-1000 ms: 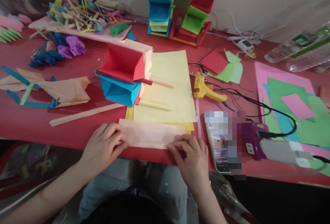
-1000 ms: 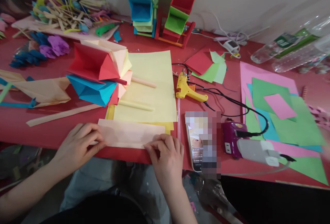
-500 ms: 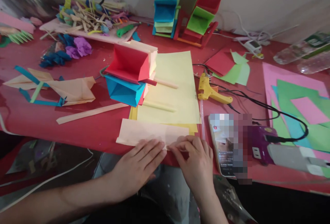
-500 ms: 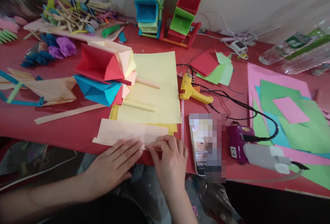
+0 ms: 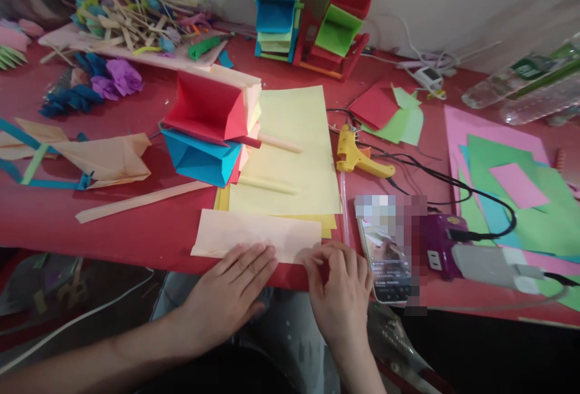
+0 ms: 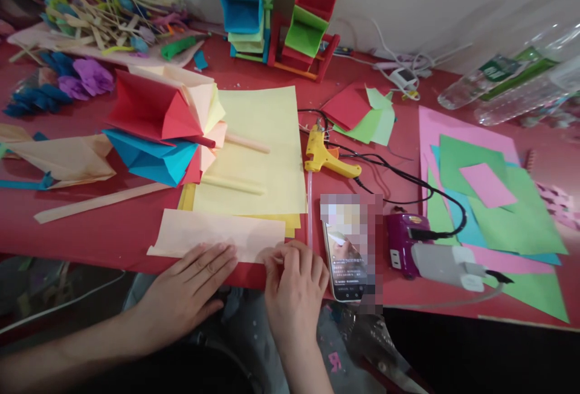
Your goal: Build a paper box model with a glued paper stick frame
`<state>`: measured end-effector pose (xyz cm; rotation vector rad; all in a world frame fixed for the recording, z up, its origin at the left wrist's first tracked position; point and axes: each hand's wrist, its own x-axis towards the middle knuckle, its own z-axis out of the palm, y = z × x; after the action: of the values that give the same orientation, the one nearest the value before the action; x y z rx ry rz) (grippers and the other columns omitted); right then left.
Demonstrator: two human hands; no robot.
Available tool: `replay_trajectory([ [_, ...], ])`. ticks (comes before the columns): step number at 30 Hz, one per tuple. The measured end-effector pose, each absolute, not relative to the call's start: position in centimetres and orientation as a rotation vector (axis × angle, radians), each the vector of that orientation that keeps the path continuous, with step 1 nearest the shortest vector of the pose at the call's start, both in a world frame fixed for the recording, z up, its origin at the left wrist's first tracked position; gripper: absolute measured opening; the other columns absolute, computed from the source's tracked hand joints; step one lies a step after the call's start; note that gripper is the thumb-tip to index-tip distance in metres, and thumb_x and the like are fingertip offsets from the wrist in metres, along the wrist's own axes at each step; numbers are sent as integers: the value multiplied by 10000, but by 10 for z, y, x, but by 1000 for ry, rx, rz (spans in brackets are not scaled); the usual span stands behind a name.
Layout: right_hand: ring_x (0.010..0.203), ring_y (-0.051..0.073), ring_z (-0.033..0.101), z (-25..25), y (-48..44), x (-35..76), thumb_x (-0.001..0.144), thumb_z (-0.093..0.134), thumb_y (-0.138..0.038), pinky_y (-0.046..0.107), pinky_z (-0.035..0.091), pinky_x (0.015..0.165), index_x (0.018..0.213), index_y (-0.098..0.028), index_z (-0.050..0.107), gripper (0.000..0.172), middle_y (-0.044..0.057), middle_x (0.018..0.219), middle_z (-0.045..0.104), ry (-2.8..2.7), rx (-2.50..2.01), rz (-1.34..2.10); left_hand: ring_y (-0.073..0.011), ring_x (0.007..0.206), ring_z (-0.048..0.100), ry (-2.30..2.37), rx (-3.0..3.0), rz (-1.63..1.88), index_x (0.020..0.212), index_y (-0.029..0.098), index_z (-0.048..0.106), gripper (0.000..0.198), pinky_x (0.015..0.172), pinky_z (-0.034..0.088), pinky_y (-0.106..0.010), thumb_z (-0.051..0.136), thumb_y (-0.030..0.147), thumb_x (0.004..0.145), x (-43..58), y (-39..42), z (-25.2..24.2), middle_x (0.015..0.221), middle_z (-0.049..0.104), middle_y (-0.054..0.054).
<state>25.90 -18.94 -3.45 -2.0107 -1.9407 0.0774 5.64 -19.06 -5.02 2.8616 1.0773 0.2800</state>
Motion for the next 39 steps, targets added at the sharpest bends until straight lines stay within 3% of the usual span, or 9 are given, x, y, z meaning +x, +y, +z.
replay_trajectory([
  [6,801,242,519,-26,-193,265,860,427,-175,399,409,690,867,-198,558,133,93,864,610,-1903,-1853,-19,-205,1335,259,1102,2828,288,1342,150,367,522,1106,177,-377,411,389,879,58,-194,-55,1424,357,-44],
  [10,1056,214,527,-30,-206,248,838,419,-76,388,448,869,1143,-171,518,335,90,1089,627,-2162,-1452,217,-204,1339,250,1116,2853,310,1340,122,368,505,1114,169,-370,401,333,883,59,-193,-56,1429,343,-59],
  [14,1188,210,461,-44,-216,235,853,430,-88,386,451,941,1266,-152,455,419,85,1224,576,-2217,-1444,253,-212,1344,234,1041,2885,284,1350,105,348,534,1107,188,-351,397,352,879,47,-190,-52,1442,318,-60],
  [20,1150,249,499,-45,-215,233,857,502,-200,416,481,903,1240,-131,501,388,89,1203,596,-2302,-1470,98,-183,1338,246,1053,2920,155,1385,144,279,611,1100,205,-328,457,395,858,15,-191,-47,1435,344,-41],
  [25,1136,231,508,-45,-214,236,866,488,-191,386,465,914,1242,-121,499,382,77,1198,599,-2348,-1455,19,-185,1321,284,1075,2867,122,1393,183,265,657,1103,204,-336,503,424,830,-3,-191,-48,1413,385,-27],
  [32,1088,218,529,-47,-211,261,863,498,-145,350,451,893,1177,-118,555,321,93,1134,627,-2289,-1446,27,-194,1248,404,989,2918,197,1334,153,378,474,1030,331,-329,435,299,887,-23,-183,-44,1359,462,-53],
  [39,934,196,577,-30,-185,278,896,402,-117,322,489,778,1072,-127,609,272,74,1038,655,-2597,-1196,27,-170,980,574,1046,2779,594,1041,167,610,219,849,487,-293,526,250,857,-24,-168,-41,1036,644,-67],
])
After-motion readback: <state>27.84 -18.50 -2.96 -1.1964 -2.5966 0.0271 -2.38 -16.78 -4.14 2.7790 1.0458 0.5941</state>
